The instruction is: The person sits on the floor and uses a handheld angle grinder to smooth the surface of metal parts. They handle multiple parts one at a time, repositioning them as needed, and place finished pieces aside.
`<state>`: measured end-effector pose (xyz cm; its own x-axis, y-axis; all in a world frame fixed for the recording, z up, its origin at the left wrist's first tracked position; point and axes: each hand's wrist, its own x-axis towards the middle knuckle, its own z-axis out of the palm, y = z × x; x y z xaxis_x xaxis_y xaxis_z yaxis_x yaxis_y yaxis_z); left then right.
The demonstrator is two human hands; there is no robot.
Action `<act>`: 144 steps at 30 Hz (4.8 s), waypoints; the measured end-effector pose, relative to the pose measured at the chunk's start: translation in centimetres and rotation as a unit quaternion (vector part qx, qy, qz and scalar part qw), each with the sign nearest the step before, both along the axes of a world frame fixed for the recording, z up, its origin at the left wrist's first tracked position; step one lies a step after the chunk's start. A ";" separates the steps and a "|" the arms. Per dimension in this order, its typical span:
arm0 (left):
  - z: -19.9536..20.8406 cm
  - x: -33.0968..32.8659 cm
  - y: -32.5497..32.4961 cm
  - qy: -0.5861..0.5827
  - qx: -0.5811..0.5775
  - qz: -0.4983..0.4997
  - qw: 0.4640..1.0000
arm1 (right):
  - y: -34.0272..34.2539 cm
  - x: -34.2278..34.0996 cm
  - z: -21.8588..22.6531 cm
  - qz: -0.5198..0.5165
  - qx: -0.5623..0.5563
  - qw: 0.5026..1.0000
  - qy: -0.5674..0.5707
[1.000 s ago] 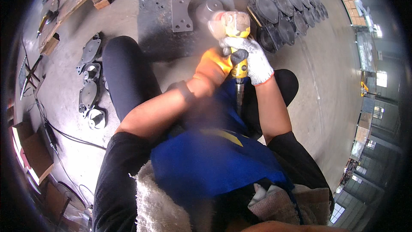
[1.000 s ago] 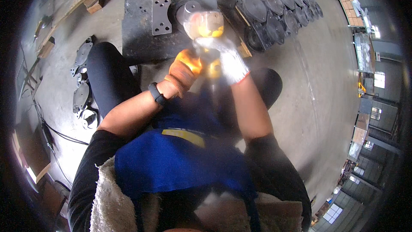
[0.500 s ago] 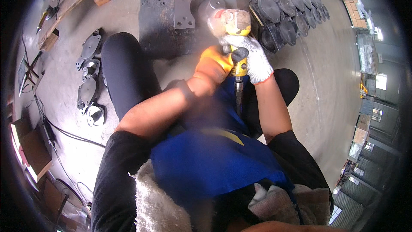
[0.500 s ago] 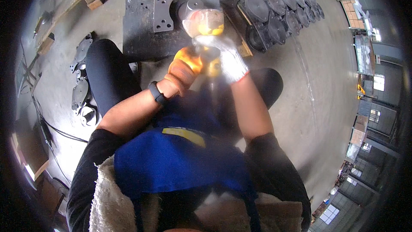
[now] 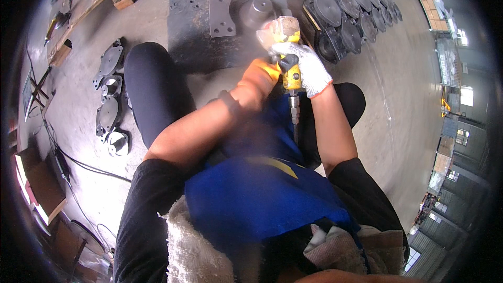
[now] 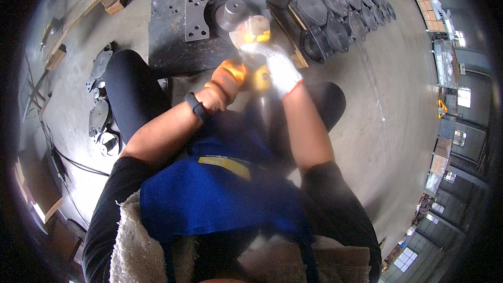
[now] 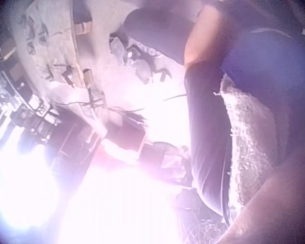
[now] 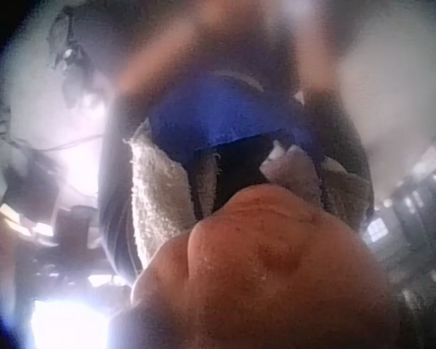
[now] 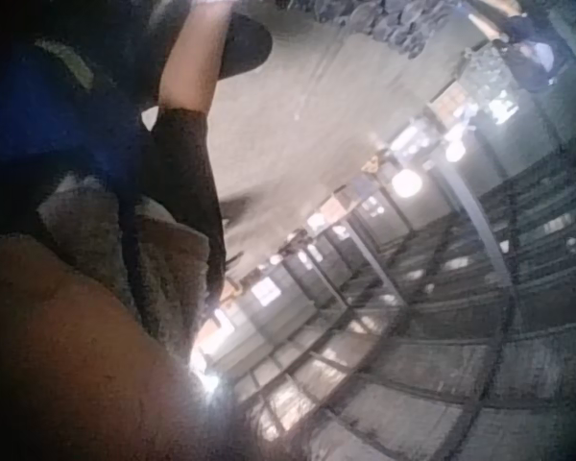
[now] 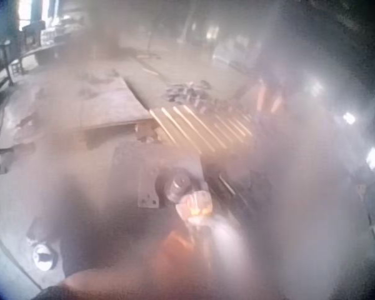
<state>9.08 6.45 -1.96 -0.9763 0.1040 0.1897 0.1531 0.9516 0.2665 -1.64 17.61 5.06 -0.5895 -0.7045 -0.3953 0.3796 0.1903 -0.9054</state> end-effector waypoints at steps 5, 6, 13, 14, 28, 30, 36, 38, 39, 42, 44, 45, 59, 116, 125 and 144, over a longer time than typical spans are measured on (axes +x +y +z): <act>4.9 0.0 -0.7 -0.023 0.039 -0.007 0.999 | -1.0 0.3 1.8 -0.058 -0.048 0.993 -0.092; 3.2 -0.1 -0.8 0.015 0.024 0.000 1.000 | -0.9 0.2 1.6 -0.047 -0.054 0.996 -0.061; 6.0 0.3 0.8 -0.004 0.394 0.068 0.916 | -0.4 1.6 4.8 -0.057 -0.045 0.997 0.002; 5.4 0.0 0.6 -0.011 0.322 0.062 0.944 | -0.4 0.9 3.5 -0.063 -0.018 0.998 0.000; 3.5 -1.6 0.6 -0.076 0.218 0.086 0.969 | -0.3 0.4 3.4 -0.058 -0.029 0.998 -0.024; 1.5 -1.2 -0.2 0.069 0.035 0.009 0.997 | -0.3 0.0 2.2 -0.045 -0.037 0.998 -0.004; 4.5 -1.1 0.7 0.026 0.267 0.088 0.959 | -0.8 1.2 5.2 -0.089 -0.031 0.996 0.000; 0.3 -2.1 0.8 0.041 0.200 0.086 0.975 | -0.6 0.9 4.1 -0.070 -0.030 0.997 -0.007; -1.7 -2.6 0.6 0.051 0.114 0.075 0.989 | -0.4 0.4 3.3 -0.064 -0.031 0.997 -0.010; -0.4 -1.6 -0.2 0.064 0.035 0.016 0.997 | -0.2 -0.3 1.8 -0.031 -0.048 0.998 0.016; 0.6 -1.5 -0.1 0.056 0.048 0.033 0.997 | -0.3 -0.3 2.0 -0.048 -0.072 0.996 -0.003; 1.6 -1.2 -0.3 0.051 0.052 0.044 0.996 | -0.4 0.0 2.7 -0.058 -0.068 0.996 -0.004; 7.0 -1.7 -1.6 -0.023 -0.007 0.058 0.998 | -3.1 -2.2 6.7 0.024 -0.043 0.998 -0.037; 3.3 5.6 -2.2 -0.013 0.244 0.092 0.965 | -6.3 3.3 4.7 0.197 -0.100 0.975 0.035; 8.1 4.9 -5.7 -0.096 0.418 0.260 0.865 | -11.6 2.5 2.9 0.143 -0.109 0.976 -0.124; 2.4 -2.2 -8.7 0.021 0.540 0.374 0.754 | -16.9 -1.5 4.1 0.089 -0.010 0.995 -0.047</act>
